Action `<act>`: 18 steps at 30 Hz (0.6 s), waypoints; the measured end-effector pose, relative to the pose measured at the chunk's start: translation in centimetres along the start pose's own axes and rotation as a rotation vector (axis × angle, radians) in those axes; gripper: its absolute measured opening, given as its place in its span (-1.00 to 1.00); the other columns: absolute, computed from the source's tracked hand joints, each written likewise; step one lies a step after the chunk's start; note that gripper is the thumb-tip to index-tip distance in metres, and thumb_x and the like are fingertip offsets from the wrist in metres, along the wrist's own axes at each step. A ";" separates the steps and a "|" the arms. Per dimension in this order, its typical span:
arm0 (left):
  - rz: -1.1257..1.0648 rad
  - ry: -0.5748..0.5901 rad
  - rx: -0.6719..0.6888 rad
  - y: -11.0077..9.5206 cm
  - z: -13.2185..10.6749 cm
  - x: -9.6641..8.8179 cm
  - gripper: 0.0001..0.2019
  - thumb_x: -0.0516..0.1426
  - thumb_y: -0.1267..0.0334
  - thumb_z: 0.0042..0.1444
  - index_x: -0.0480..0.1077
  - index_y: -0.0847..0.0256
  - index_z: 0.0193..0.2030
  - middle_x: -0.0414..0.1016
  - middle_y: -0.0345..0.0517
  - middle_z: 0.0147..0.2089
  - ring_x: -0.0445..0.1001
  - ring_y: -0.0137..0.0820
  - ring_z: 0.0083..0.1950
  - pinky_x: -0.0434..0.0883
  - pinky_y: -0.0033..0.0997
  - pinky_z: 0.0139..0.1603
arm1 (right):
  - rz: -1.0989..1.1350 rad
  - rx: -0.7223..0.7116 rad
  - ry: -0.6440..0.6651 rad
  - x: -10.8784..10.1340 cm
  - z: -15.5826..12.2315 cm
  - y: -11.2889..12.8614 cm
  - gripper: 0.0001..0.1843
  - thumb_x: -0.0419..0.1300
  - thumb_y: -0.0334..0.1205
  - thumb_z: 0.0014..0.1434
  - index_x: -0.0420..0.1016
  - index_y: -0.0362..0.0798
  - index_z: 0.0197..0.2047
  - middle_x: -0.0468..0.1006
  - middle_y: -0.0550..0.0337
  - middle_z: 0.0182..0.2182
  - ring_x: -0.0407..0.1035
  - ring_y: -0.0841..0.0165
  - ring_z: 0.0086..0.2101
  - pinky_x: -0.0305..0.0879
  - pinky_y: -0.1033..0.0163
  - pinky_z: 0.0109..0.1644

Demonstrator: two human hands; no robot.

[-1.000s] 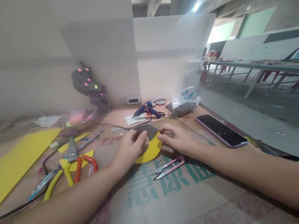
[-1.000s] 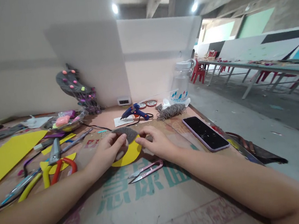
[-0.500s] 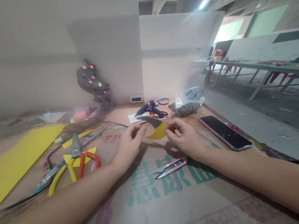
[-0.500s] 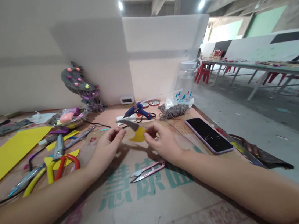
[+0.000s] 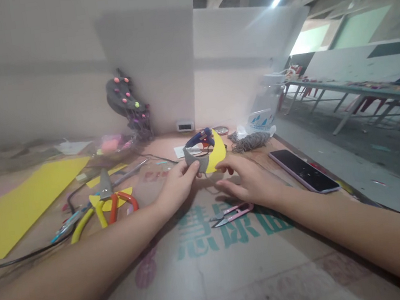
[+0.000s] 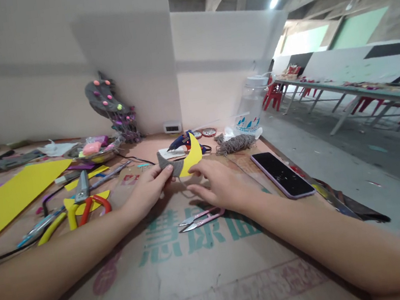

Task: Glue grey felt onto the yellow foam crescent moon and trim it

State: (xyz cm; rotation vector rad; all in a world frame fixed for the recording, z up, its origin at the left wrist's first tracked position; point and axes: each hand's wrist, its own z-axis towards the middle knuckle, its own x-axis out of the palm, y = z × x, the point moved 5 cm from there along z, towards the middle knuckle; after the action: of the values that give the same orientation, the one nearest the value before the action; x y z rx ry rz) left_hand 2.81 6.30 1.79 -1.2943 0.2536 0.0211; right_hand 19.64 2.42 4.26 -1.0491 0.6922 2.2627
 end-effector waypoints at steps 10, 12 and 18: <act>-0.059 0.042 0.080 0.9 0.5 0.4 -0.77 0.08 0.13 0.16 0.42 0.26 -0.30 0.50 -0.15 -0.34 0.39 -0.40 -0.34 0.27 -0.47 -0.34 | 0.152 0.200 -0.310 -3.1 0.9 -2.2 -0.89 0.09 -0.17 0.29 0.34 -0.01 -0.19 0.46 0.15 -0.29 0.36 0.31 -0.26 0.30 0.20 -0.17; -0.073 0.066 0.096 0.9 0.5 0.6 -0.78 0.07 0.16 0.18 0.41 0.26 -0.32 0.49 -0.16 -0.34 0.38 -0.43 -0.35 0.27 -0.49 -0.34 | 0.125 0.234 -0.311 -3.4 1.3 -3.7 -0.87 0.11 -0.15 0.27 0.36 -0.02 -0.20 0.46 0.16 -0.29 0.37 0.31 -0.26 0.31 0.19 -0.15; -0.092 0.075 0.088 0.9 0.3 0.8 -0.78 0.06 0.15 0.20 0.39 0.27 -0.29 0.42 -0.21 -0.40 0.35 -0.45 -0.39 0.26 -0.50 -0.37 | 0.134 0.404 -0.151 -1.7 3.0 -8.7 -0.72 0.21 -0.19 0.16 0.43 -0.11 -0.07 0.52 -0.01 -0.10 0.41 0.24 -0.11 0.34 0.10 0.00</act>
State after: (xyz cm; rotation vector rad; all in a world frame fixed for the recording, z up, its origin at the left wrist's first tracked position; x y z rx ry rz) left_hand 3.46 6.70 0.88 -1.2194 0.2561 -0.1160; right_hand 24.76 10.23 5.37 -0.6489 1.1234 2.1564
